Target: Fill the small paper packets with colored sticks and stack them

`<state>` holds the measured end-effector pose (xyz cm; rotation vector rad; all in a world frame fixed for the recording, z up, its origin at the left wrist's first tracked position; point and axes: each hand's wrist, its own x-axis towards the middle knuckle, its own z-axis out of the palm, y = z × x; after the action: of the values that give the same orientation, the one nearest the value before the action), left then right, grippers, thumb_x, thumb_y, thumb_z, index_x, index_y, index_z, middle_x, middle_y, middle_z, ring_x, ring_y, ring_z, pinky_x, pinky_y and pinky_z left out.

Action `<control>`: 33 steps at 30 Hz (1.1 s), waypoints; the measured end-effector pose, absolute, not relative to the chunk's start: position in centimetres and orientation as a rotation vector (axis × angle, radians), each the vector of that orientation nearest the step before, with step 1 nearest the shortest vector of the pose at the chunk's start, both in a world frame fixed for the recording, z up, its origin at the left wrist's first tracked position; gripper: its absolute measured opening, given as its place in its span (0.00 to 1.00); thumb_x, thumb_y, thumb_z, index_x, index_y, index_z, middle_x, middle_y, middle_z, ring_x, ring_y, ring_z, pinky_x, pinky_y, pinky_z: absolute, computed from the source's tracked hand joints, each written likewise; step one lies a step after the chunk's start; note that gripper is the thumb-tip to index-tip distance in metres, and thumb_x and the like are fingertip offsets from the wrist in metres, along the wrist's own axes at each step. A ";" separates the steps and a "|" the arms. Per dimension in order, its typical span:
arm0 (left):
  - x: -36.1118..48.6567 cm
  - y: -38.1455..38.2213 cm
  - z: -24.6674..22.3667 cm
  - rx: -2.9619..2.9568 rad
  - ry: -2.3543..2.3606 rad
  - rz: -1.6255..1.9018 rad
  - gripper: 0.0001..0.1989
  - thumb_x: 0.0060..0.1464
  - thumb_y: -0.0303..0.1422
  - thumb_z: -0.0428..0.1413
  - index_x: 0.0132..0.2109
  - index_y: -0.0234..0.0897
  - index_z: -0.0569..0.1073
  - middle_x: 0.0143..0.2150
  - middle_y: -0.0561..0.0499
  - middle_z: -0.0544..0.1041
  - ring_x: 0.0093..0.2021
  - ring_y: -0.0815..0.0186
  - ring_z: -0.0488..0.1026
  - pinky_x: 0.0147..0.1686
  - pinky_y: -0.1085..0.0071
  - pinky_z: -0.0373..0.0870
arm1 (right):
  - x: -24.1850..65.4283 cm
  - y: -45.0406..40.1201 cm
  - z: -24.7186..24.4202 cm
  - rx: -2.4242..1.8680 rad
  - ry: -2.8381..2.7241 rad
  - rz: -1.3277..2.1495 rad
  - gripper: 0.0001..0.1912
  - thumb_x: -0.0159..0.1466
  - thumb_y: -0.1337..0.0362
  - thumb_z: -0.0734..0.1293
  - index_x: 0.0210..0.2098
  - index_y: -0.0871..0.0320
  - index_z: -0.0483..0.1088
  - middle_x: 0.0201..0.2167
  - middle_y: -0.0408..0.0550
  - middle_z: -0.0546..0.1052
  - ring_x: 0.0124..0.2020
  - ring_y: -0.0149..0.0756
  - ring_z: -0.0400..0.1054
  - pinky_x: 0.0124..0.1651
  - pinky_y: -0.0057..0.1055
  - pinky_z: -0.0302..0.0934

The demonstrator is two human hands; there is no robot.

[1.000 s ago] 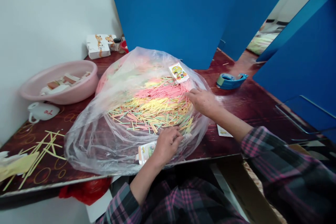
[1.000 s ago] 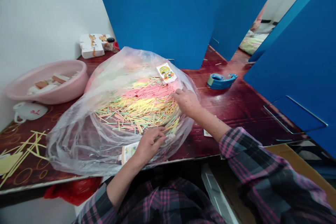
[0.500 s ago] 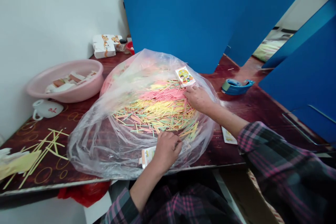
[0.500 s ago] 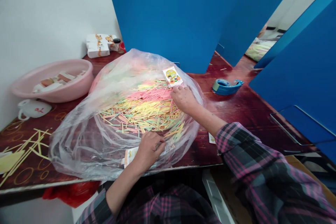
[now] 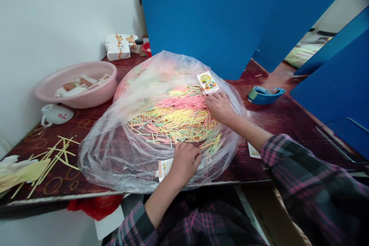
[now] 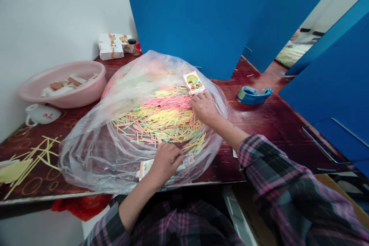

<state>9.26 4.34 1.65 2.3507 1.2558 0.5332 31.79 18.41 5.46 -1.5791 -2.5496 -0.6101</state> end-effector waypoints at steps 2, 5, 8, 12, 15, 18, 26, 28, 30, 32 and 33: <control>9.1 4.4 1.8 2.295 1.276 0.568 0.07 0.61 0.31 0.59 0.33 0.38 0.78 0.35 0.48 0.79 0.42 0.58 0.73 0.48 0.58 0.62 | 31.9 18.5 5.3 -1.588 -2.543 -0.581 0.15 0.69 0.71 0.57 0.41 0.62 0.76 0.42 0.58 0.79 0.47 0.49 0.64 0.56 0.44 0.47; 8.8 4.5 2.1 2.216 1.306 0.635 0.06 0.60 0.30 0.60 0.33 0.39 0.78 0.37 0.48 0.79 0.43 0.58 0.73 0.49 0.58 0.62 | 31.9 18.5 5.2 -1.630 -2.521 -0.539 0.16 0.68 0.72 0.56 0.42 0.61 0.76 0.41 0.57 0.80 0.48 0.49 0.65 0.61 0.47 0.44; 8.3 4.6 2.3 2.144 1.307 0.708 0.07 0.60 0.30 0.59 0.32 0.39 0.77 0.36 0.49 0.80 0.43 0.58 0.73 0.49 0.57 0.62 | 31.6 18.5 5.4 -1.687 -2.471 -0.487 0.16 0.67 0.72 0.56 0.44 0.61 0.75 0.41 0.57 0.81 0.49 0.51 0.66 0.63 0.48 0.42; 7.3 4.8 2.3 1.979 1.241 0.878 0.07 0.59 0.31 0.59 0.31 0.40 0.76 0.37 0.49 0.81 0.46 0.57 0.74 0.53 0.56 0.63 | 30.7 18.4 6.8 -1.777 -2.381 -0.376 0.18 0.69 0.69 0.55 0.52 0.66 0.70 0.45 0.63 0.80 0.49 0.53 0.69 0.58 0.45 0.51; 6.5 4.9 2.4 1.720 1.149 1.021 0.09 0.60 0.35 0.58 0.32 0.40 0.75 0.49 0.45 0.81 0.54 0.56 0.75 0.59 0.54 0.63 | 29.7 17.6 8.3 -1.849 -2.342 -0.240 0.18 0.72 0.63 0.54 0.51 0.67 0.69 0.45 0.67 0.80 0.46 0.53 0.72 0.49 0.40 0.57; 6.2 5.0 3.2 1.485 1.055 1.151 0.12 0.62 0.40 0.57 0.33 0.39 0.75 0.66 0.43 0.72 0.67 0.54 0.67 0.66 0.54 0.59 | 28.4 15.7 9.0 -1.798 -2.308 -0.018 0.17 0.73 0.61 0.53 0.49 0.64 0.68 0.41 0.63 0.81 0.41 0.48 0.74 0.41 0.34 0.58; 6.6 6.0 6.3 1.677 0.954 1.247 0.15 0.62 0.46 0.57 0.34 0.40 0.75 0.69 0.41 0.68 0.71 0.52 0.61 0.68 0.50 0.56 | 25.4 9.6 6.5 -1.105 -2.390 0.808 0.07 0.67 0.61 0.62 0.37 0.56 0.71 0.32 0.46 0.77 0.33 0.36 0.69 0.38 0.30 0.63; 6.9 6.3 6.0 1.665 0.939 1.256 0.14 0.62 0.44 0.57 0.35 0.39 0.74 0.62 0.41 0.74 0.68 0.54 0.65 0.66 0.52 0.59 | 24.9 9.4 5.8 -1.101 -2.345 0.878 0.07 0.67 0.63 0.62 0.38 0.56 0.71 0.33 0.46 0.77 0.34 0.36 0.70 0.41 0.32 0.65; 7.2 6.5 5.4 1.635 0.944 1.271 0.12 0.63 0.41 0.57 0.34 0.39 0.74 0.57 0.42 0.77 0.65 0.55 0.68 0.64 0.54 0.61 | 24.4 9.6 5.0 -1.077 -2.338 0.848 0.08 0.66 0.65 0.61 0.40 0.57 0.72 0.37 0.48 0.78 0.37 0.37 0.71 0.44 0.34 0.66; 7.6 6.7 4.7 1.603 0.958 1.280 0.12 0.62 0.40 0.57 0.33 0.39 0.74 0.54 0.43 0.77 0.62 0.56 0.71 0.63 0.57 0.62 | 23.8 10.0 4.2 -1.032 -2.343 0.783 0.10 0.66 0.66 0.61 0.43 0.58 0.73 0.40 0.50 0.78 0.40 0.38 0.71 0.47 0.36 0.66; 7.8 6.8 4.3 1.586 0.964 1.284 0.12 0.62 0.39 0.57 0.32 0.38 0.73 0.53 0.43 0.77 0.60 0.56 0.72 0.62 0.57 0.63 | 23.5 10.1 3.8 -1.012 -2.346 0.761 0.10 0.66 0.66 0.61 0.43 0.58 0.73 0.41 0.51 0.78 0.41 0.38 0.72 0.48 0.37 0.67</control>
<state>7.81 6.77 4.33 1.5865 0.9635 1.2839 23.49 10.10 3.77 -1.0122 -2.3455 0.7615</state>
